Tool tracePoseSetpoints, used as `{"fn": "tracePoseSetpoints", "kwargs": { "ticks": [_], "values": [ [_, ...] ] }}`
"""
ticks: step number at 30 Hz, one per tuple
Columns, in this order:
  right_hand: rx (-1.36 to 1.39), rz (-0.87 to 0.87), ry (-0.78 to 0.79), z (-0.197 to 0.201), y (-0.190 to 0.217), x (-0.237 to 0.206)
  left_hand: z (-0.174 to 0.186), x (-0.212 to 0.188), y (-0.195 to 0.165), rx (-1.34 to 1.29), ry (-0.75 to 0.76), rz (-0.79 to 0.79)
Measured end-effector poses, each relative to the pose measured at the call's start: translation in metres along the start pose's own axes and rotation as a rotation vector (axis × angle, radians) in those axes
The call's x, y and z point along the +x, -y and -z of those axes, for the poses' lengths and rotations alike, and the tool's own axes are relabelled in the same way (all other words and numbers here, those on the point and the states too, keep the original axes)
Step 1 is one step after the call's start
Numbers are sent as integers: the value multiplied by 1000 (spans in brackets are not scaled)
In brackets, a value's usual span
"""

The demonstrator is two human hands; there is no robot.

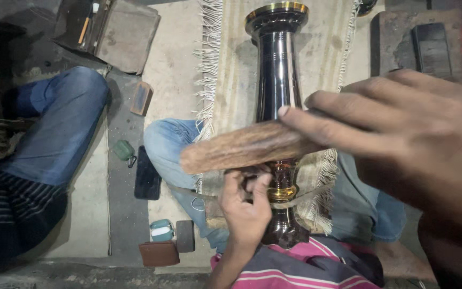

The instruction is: The person sits on the floor holding a small punch against the decorative band of a tall brass vase and repeatedly strikes it with a wooden mallet, repositioning the punch to work around the band. A second person works on a similar object nearby.

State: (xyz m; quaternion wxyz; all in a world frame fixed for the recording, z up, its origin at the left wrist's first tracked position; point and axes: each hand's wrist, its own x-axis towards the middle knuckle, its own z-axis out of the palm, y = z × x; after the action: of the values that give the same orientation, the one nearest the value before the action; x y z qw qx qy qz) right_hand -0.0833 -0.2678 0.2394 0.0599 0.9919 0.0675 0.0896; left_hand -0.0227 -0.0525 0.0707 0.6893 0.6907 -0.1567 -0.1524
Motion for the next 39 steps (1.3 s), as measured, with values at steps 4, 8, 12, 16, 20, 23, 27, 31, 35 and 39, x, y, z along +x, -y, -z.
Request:
{"fn": "tracePoseSetpoints", "kwargs": {
  "ticks": [4,8,12,16,20,23,27,31,35,39],
  "values": [
    [36,-62,-39,-6,-6,-14,2,7,-4,-5,70,-196],
    [294,-123,-140,-3,-8,-22,3,14,-7,268,125,-467],
    [327,-139,-169,6,1,-29,4,12,3,382,81,-460],
    [226,-149,-118,13,13,-36,5,10,16,419,55,-586],
    [188,-82,-107,19,17,-28,5,12,21,452,140,-580],
    [262,-47,-154,19,17,-18,6,11,20,447,138,-565],
    [222,-65,-153,17,16,-18,9,7,21,364,141,-542],
    [139,-66,-115,5,9,-35,10,9,20,445,274,-142],
    [360,-267,-183,-11,4,-49,12,13,4,444,265,-470],
    [264,-168,-106,-16,-7,-57,19,34,-17,387,396,-487]
  ]
}}
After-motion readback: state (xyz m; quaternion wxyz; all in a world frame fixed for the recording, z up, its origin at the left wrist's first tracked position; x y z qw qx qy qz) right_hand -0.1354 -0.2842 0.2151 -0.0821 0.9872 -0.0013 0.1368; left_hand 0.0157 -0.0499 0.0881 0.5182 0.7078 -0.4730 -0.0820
